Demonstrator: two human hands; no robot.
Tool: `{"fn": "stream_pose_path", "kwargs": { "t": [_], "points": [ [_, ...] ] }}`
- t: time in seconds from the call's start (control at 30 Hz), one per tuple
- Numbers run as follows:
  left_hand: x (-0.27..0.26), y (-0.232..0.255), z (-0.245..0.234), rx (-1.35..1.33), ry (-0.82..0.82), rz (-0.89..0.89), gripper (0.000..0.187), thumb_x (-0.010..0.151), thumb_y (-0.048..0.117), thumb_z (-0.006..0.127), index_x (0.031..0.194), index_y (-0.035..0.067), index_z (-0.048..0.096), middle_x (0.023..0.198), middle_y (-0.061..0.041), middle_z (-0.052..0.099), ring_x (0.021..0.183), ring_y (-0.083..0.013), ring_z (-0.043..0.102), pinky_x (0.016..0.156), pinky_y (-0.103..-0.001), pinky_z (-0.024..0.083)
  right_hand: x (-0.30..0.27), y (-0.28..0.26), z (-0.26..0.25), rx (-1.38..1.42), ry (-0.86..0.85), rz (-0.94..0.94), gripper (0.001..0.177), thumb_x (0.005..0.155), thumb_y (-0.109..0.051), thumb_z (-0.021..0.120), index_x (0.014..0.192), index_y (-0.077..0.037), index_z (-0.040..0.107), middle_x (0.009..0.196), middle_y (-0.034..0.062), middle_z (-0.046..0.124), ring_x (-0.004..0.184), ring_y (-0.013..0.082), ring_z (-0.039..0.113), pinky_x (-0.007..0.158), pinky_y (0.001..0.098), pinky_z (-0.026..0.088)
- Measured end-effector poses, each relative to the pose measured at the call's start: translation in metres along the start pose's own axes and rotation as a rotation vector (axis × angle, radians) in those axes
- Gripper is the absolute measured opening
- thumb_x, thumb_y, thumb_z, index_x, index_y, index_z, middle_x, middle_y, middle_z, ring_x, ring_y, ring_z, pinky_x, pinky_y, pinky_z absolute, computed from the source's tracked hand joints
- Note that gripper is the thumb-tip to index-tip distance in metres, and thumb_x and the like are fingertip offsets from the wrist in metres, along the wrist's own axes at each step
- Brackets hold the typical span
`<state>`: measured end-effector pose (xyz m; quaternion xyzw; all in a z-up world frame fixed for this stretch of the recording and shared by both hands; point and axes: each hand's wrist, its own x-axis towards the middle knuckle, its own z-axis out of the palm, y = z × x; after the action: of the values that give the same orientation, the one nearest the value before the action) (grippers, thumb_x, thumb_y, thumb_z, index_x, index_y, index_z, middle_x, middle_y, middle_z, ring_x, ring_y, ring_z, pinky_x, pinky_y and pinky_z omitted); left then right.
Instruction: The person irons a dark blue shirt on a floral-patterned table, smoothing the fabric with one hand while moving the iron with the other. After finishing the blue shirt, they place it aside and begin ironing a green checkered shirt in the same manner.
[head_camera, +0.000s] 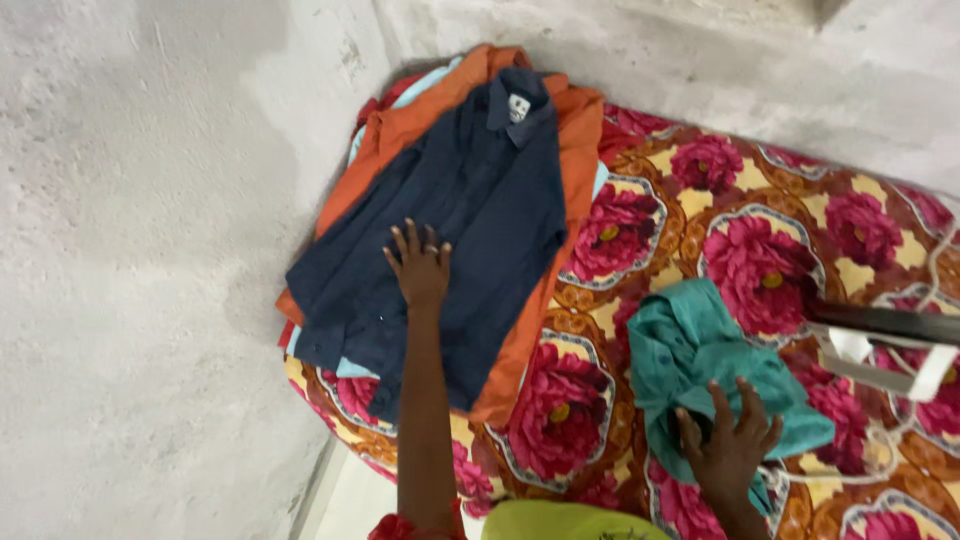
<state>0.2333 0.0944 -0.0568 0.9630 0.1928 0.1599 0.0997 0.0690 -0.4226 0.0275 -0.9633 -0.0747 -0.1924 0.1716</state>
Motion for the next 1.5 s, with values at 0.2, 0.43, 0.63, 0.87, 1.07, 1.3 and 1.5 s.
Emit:
{"fn": "stream_pose_path", "kwargs": {
  "t": [0.2,0.43,0.63,0.87,1.07,1.3,1.5],
  "points": [
    [-0.024,0.012,-0.010,0.031,0.050,0.100,0.067,0.098,0.063,0.048,0.154,0.025,0.050,0.166,-0.019,0.030,0.153,-0.0443,0.024,0.120,-0.070,0.015,0.078,-0.059,0.034,-0.067,-0.155,-0.177,0.067,0.090,-0.050,0.061,0.149,-0.021,0.048,0.164,0.0147,0.032,0.155,0.0368,0.027,0.120,0.0705,0.003],
    [-0.025,0.026,-0.032,0.039,-0.073,0.034,0.070,0.098,0.063,0.046,0.157,0.026,0.041,0.169,-0.013,0.023,0.156,-0.0401,0.016,0.121,-0.067,0.007,0.220,-0.197,0.146,0.307,-0.329,-0.570,0.075,0.103,-0.049,0.046,0.160,-0.003,0.027,0.169,0.0244,0.017,0.157,0.0431,0.016,0.120,0.0691,0.013],
    [-0.015,0.029,-0.040,0.032,-0.170,0.000,0.074,0.094,0.065,0.046,0.156,0.024,0.039,0.167,-0.009,0.022,0.154,-0.0367,0.014,0.119,-0.067,0.005,0.330,-0.290,0.286,0.349,-0.323,-0.732,0.071,0.107,-0.048,0.041,0.165,-0.010,0.026,0.173,0.0158,0.019,0.159,0.0370,0.018,0.119,0.0691,0.014],
    [-0.016,0.028,-0.039,-0.032,-0.080,-0.002,0.076,0.096,0.063,0.048,0.157,0.018,0.039,0.167,-0.012,0.025,0.155,-0.0360,0.017,0.122,-0.063,0.008,0.413,-0.225,0.389,-0.104,-0.163,-0.597,0.060,0.109,-0.052,0.039,0.161,-0.023,0.036,0.172,-0.0006,0.027,0.159,0.0312,0.019,0.115,0.0782,0.008],
    [-0.018,0.027,-0.036,-0.041,-0.077,-0.010,0.076,0.097,0.062,0.050,0.158,0.017,0.041,0.167,-0.014,0.027,0.155,-0.0372,0.017,0.122,-0.062,0.010,0.407,-0.211,0.397,0.088,-0.146,-0.562,0.058,0.108,-0.047,0.042,0.161,-0.023,0.045,0.170,0.0007,0.033,0.159,0.0324,0.022,0.115,0.0818,0.005],
    [-0.017,0.029,-0.041,-0.079,-0.101,-0.030,0.076,0.095,0.062,0.051,0.156,0.016,0.042,0.166,-0.014,0.027,0.155,-0.0369,0.017,0.121,-0.062,0.008,0.402,-0.284,0.361,-0.108,-0.221,-0.365,0.054,0.106,-0.049,0.044,0.153,-0.024,0.049,0.167,0.0057,0.040,0.161,0.0367,0.021,0.112,0.0818,0.003],
    [-0.018,0.025,-0.037,-0.088,-0.126,-0.023,0.076,0.096,0.062,0.049,0.156,0.015,0.042,0.167,-0.014,0.027,0.155,-0.0365,0.016,0.122,-0.061,0.008,0.362,-0.304,0.402,0.142,-0.266,-0.517,0.074,0.107,-0.059,0.038,0.166,-0.016,0.028,0.173,0.0119,0.024,0.160,0.0362,0.017,0.116,0.0805,0.003]
  ]
}}
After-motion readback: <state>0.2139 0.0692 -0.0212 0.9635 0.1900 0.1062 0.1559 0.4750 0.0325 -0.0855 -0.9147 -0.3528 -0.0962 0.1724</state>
